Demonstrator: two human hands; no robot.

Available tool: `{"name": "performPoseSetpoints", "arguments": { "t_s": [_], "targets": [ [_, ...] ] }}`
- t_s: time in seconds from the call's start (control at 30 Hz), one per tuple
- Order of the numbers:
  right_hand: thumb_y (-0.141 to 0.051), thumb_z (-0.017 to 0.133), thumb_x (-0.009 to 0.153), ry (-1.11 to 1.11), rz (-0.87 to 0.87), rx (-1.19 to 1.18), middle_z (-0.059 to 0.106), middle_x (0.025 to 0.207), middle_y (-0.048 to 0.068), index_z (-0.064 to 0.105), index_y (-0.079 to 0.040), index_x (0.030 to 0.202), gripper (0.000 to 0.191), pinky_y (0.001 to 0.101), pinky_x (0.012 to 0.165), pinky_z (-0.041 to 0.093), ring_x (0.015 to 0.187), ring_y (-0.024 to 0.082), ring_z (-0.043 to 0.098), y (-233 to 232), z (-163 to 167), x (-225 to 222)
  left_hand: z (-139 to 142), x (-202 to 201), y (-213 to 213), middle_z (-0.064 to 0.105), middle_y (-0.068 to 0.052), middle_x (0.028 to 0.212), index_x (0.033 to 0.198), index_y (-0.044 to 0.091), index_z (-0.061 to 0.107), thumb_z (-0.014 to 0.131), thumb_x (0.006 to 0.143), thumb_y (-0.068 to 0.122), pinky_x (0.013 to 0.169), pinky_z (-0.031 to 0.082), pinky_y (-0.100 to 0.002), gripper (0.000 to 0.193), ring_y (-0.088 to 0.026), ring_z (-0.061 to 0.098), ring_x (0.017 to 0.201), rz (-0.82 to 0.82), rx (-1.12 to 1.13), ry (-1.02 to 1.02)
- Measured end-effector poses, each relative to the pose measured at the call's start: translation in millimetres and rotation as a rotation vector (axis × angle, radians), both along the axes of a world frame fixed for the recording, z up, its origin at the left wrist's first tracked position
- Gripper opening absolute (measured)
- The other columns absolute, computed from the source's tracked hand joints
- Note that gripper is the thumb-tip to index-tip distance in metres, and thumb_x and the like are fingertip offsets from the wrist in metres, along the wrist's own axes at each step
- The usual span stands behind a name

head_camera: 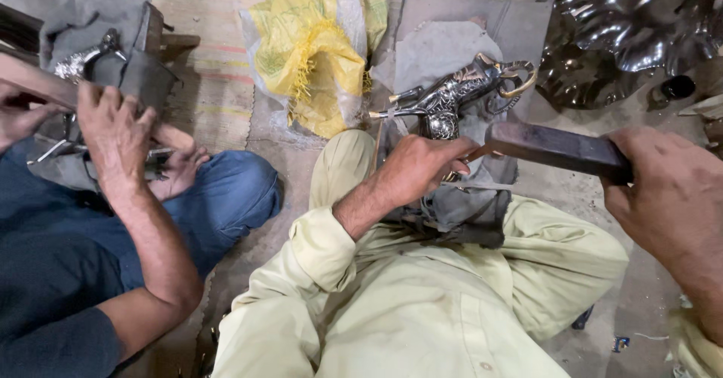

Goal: The person uses a hammer and chisel to shape and refine a small metal animal figurine. They repeatedly reposition the figurine on a padded block and strike it with the hammer to adjust its form.

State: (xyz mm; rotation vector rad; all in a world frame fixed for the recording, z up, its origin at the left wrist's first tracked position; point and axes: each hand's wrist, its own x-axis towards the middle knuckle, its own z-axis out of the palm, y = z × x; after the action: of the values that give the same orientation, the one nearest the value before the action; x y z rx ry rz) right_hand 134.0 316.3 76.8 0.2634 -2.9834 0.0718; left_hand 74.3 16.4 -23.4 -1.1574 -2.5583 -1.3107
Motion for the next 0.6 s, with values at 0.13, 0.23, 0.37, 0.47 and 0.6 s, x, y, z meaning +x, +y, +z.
{"name": "performPoseSetpoints", "arguments": {
  "t_s": [0.13, 0.23, 0.37, 0.47, 0.6],
  "targets": [
    [-0.016, 0.08, 0.093, 0.019, 0.039, 0.045, 0.07, 0.089, 0.01, 0.071, -0.006, 0.113, 0.024, 0.0355, 0.077, 0.057, 0.077, 0.022, 0.071, -2.4, 3.8, -3.0, -0.3, 4.6, -3.8, 0.078, -0.005, 0.094, 0.119, 0.011, 0.062, 0.076, 0.091, 0.012, 0.066, 0.056, -0.041, 0.031, -0.029, 0.075, 0.083, 0.045, 0.004, -0.002],
    [-0.014, 0.08, 0.089, 0.007, -0.019, -0.016, 0.069, 0.086, 0.012, 0.072, -0.004, 0.109, 0.024, 0.038, 0.074, 0.056, 0.075, 0.026, 0.07, -8.8, 8.3, -4.8, -1.4, 3.9, -4.5, 0.077, -0.005, 0.097, 0.119, 0.01, 0.06, 0.074, 0.088, 0.009, 0.067, 0.058, -0.04, 0.034, -0.029, 0.075, 0.085, 0.041, 0.055, 0.022],
    [-0.012, 0.08, 0.078, 0.118, 0.155, 0.095, 0.071, 0.091, 0.01, 0.073, -0.007, 0.112, 0.035, 0.0384, 0.085, 0.056, 0.085, 0.026, 0.071, -14.3, 16.8, -5.8, -2.3, 6.0, -4.1, 0.078, -0.006, 0.096, 0.118, 0.01, 0.062, 0.072, 0.089, 0.008, 0.068, 0.057, -0.041, 0.032, -0.03, 0.075, 0.084, 0.07, 0.059, 0.009],
    [-0.013, 0.08, 0.089, -0.045, -0.091, -0.098, 0.07, 0.091, 0.013, 0.073, -0.005, 0.115, 0.028, 0.0394, 0.079, 0.055, 0.081, 0.029, 0.07, -15.9, 18.6, -7.2, -0.9, 9.4, -5.8, 0.076, -0.009, 0.094, 0.115, 0.011, 0.063, 0.076, 0.092, 0.015, 0.067, 0.056, -0.043, 0.027, -0.032, 0.073, 0.082, 0.101, 0.048, 0.016],
    [-0.015, 0.08, 0.087, 0.075, 0.124, 0.134, 0.071, 0.094, 0.007, 0.071, -0.01, 0.112, 0.027, 0.0355, 0.086, 0.056, 0.088, 0.023, 0.072, -14.1, 14.8, -11.9, 2.5, 14.7, -8.1, 0.074, -0.012, 0.093, 0.119, 0.009, 0.061, 0.076, 0.095, 0.016, 0.067, 0.055, -0.043, 0.03, -0.034, 0.073, 0.083, 0.111, 0.093, -0.018]
  ]
}}
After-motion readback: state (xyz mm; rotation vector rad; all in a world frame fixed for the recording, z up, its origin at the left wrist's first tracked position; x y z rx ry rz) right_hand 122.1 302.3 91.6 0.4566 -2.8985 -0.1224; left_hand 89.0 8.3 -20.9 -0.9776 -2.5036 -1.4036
